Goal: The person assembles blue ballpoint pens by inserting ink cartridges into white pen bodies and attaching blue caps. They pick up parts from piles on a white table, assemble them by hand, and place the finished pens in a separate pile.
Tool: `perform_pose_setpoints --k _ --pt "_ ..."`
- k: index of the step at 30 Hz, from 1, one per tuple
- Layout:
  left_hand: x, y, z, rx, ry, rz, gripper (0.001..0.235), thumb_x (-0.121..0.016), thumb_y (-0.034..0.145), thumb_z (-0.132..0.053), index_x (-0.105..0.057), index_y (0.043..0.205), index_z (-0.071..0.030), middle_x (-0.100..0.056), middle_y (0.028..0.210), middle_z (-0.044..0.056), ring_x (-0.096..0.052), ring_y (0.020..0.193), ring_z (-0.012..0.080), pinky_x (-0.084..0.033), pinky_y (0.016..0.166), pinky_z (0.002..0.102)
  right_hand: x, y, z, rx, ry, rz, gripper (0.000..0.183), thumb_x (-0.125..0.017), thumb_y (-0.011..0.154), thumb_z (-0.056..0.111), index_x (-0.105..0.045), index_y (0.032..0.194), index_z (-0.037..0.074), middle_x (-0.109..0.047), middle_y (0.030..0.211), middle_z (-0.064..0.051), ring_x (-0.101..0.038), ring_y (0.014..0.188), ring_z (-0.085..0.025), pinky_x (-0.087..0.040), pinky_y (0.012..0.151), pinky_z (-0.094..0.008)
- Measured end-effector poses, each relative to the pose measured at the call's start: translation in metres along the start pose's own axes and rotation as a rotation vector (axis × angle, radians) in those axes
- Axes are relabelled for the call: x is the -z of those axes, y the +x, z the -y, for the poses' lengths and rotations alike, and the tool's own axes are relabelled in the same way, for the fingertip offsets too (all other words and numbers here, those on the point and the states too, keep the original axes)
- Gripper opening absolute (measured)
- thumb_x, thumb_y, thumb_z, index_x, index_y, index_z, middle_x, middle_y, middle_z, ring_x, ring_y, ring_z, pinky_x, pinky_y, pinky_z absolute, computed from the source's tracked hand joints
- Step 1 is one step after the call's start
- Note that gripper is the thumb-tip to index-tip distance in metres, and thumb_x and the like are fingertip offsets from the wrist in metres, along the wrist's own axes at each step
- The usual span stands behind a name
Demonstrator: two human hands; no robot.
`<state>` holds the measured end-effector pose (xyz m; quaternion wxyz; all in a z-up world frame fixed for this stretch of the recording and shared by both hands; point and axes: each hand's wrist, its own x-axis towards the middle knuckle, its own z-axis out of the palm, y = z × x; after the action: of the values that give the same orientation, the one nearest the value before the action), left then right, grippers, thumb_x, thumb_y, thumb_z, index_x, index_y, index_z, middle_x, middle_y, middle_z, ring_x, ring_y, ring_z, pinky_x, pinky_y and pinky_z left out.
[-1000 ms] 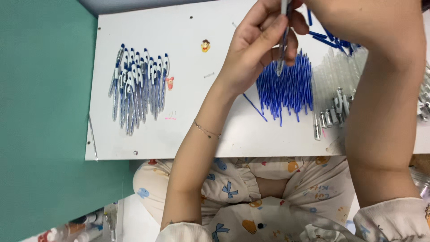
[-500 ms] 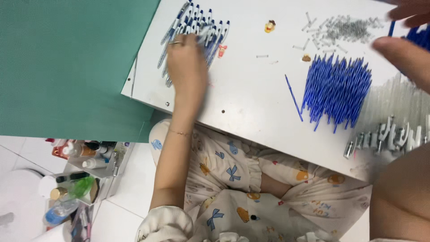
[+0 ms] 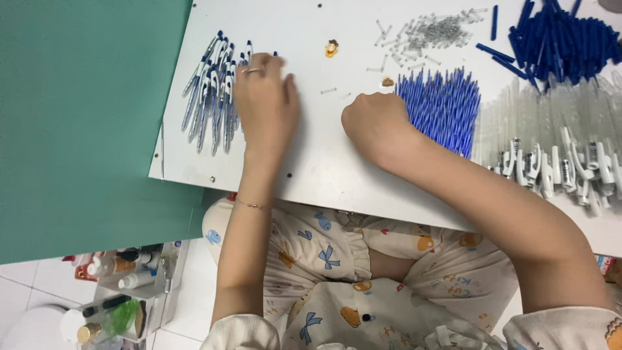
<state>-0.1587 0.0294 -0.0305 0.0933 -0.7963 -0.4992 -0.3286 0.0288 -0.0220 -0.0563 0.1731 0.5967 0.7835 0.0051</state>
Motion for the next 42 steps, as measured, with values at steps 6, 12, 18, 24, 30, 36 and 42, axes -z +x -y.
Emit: perform_pose_setpoints --k 6,12,18,24,30,36,42 --pt "-0.050 0.005 -0.017 -0.071 0.002 0.425 0.010 -0.073 0.080 -0.008 -0.065 0.085 -0.003 -0.063 0.091 0.014 -0.059 0.088 0.0426 -0.050 0.061 0.058 0.009 -0.007 -0.012 0.066 0.130 0.000 0.025 -0.060 0.077 -0.006 -0.073 0.093 0.007 -0.073 0.089 -0.012 -0.075 0.081 -0.038 -0.061 0.058 -0.046" --pt "-0.062 -0.003 -0.016 0.049 -0.343 0.329 0.013 -0.052 0.086 0.011 -0.058 0.085 -0.001 -0.057 0.087 0.016 -0.055 0.073 0.0380 -0.039 0.058 0.049 0.024 -0.005 -0.008 -0.021 0.366 0.028 0.032 -0.056 0.074 -0.012 -0.065 0.104 -0.005 -0.071 0.098 -0.027 -0.071 0.091 -0.049 -0.059 0.071 -0.055" --pt "-0.052 0.001 -0.022 0.536 -1.853 0.258 0.006 -0.068 0.098 -0.010 -0.069 0.099 -0.004 -0.065 0.093 0.007 -0.060 0.089 0.0162 -0.052 0.086 0.027 0.087 -0.037 -0.034 0.053 0.864 -0.242 0.019 -0.061 0.085 0.009 -0.060 0.104 0.005 -0.072 0.081 -0.008 -0.067 0.081 -0.028 -0.048 0.070 -0.041" --pt "-0.062 -0.004 -0.013 0.829 -2.150 0.341 0.014 -0.075 0.095 -0.020 -0.072 0.106 -0.011 -0.071 0.108 0.003 -0.065 0.099 0.0116 -0.058 0.083 0.032 0.081 -0.031 -0.034 0.085 0.948 -0.345 0.016 -0.064 0.083 0.008 -0.059 0.099 0.005 -0.072 0.076 -0.006 -0.071 0.068 -0.019 -0.053 0.065 -0.034" --pt "-0.062 -0.003 -0.011 0.928 -2.219 0.360 0.015 -0.074 0.096 -0.017 -0.071 0.108 -0.009 -0.070 0.110 0.006 -0.068 0.100 0.0152 -0.061 0.088 0.033 0.083 -0.032 -0.030 0.091 0.906 -0.361 0.015 -0.068 0.088 0.012 -0.060 0.099 0.006 -0.070 0.077 -0.005 -0.067 0.068 -0.021 -0.051 0.067 -0.037" --pt "-0.059 -0.003 -0.014 0.884 -2.200 0.365 0.015 -0.074 0.096 -0.019 -0.073 0.108 -0.010 -0.071 0.109 0.003 -0.068 0.099 0.0149 -0.061 0.090 0.036 0.078 -0.030 -0.030 0.115 0.898 -0.419 0.014 -0.069 0.089 0.012 -0.058 0.095 0.007 -0.069 0.076 -0.005 -0.066 0.064 -0.021 -0.050 0.063 -0.037" --pt "-0.062 -0.003 -0.010 0.899 -2.218 0.357 0.016 -0.075 0.095 -0.020 -0.072 0.108 -0.012 -0.070 0.112 0.003 -0.068 0.100 0.0144 -0.061 0.090 0.038 0.082 -0.033 -0.030 0.088 0.903 -0.380 0.013 -0.068 0.089 0.013 -0.059 0.096 0.007 -0.069 0.074 -0.004 -0.065 0.064 -0.021 -0.049 0.064 -0.037"
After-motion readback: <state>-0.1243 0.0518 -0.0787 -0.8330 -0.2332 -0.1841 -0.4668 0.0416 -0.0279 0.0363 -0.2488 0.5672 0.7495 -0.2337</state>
